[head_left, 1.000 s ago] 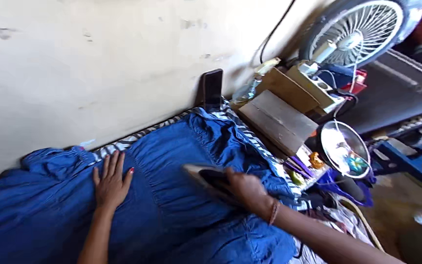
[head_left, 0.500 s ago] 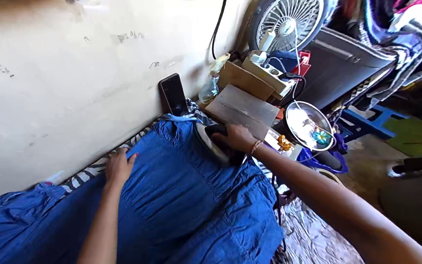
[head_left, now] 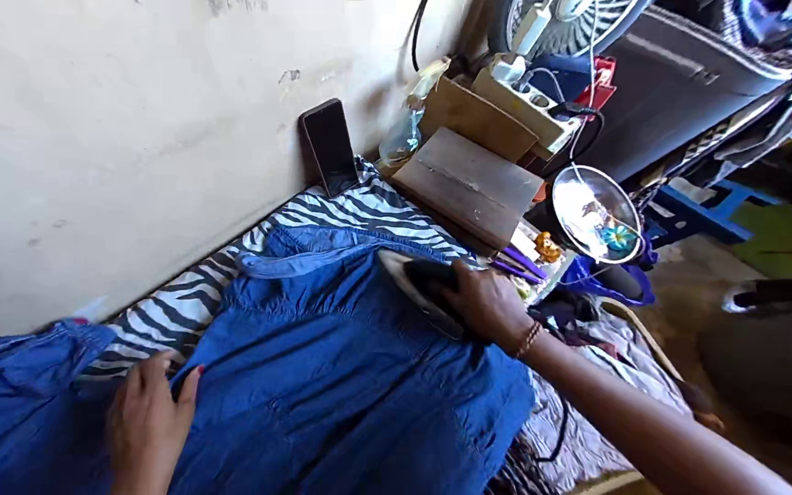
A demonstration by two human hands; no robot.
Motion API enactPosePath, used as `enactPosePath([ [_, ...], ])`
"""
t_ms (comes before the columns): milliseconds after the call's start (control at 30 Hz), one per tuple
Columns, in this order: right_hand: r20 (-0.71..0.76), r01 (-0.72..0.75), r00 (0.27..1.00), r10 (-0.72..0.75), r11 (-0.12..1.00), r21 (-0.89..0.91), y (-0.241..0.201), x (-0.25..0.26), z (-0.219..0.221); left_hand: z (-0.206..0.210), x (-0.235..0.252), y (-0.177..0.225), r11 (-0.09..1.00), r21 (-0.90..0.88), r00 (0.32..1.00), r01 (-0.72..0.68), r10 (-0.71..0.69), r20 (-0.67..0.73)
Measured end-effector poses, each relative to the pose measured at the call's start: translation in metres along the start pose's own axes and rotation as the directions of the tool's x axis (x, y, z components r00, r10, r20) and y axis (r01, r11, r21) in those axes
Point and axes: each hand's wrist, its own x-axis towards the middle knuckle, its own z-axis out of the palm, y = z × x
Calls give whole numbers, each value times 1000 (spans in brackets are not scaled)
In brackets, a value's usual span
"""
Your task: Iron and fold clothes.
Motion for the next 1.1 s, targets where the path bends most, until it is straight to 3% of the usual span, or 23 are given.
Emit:
enactPosePath([
  [67,64,97,994,-94,994,-51,0,-14,9,-2,24,30,990,8,985,-141,141,-102],
  [133,59,110,993,-106,991,-79,0,-14,4,3,52,64,960,-5,954,-281,279,-113],
  [267,-151,16,988,-16,1000,-1,0,56,-20,37,122,118,896,40,891,-442,434,129],
  [367,-189,26,982,-24,1000,11,3,75,-27,46,159,131,886,137,873,-444,393,288],
  [467,-105,78,991,-83,996,-47,14,64,-26,34,179,130,874,191,875,-447,383,296],
  [600,-190,17,982,-13,1000,20,18,85,-27,20,190,131,845,339,875,-413,265,405],
  [667,-193,35,981,-29,999,29,13,75,-24,16,196,133,855,356,895,-377,237,378],
  [800,16,47,999,-47,999,22,17,25,-14,7,204,131,903,330,950,-275,201,240],
  [900,12,-48,999,48,999,10,27,24,-17,7,208,124,937,229,961,-262,233,147],
  [967,-13,-47,999,47,999,-4,25,37,-21,10,219,120,966,42,961,-254,247,124],
  [1033,-12,27,1000,-27,999,-31,16,48,-24,11,231,116,959,-113,941,-261,279,192],
  [1100,12,91,996,-91,994,-61,3,55,-27,16,235,116,952,-128,888,-278,306,343],
])
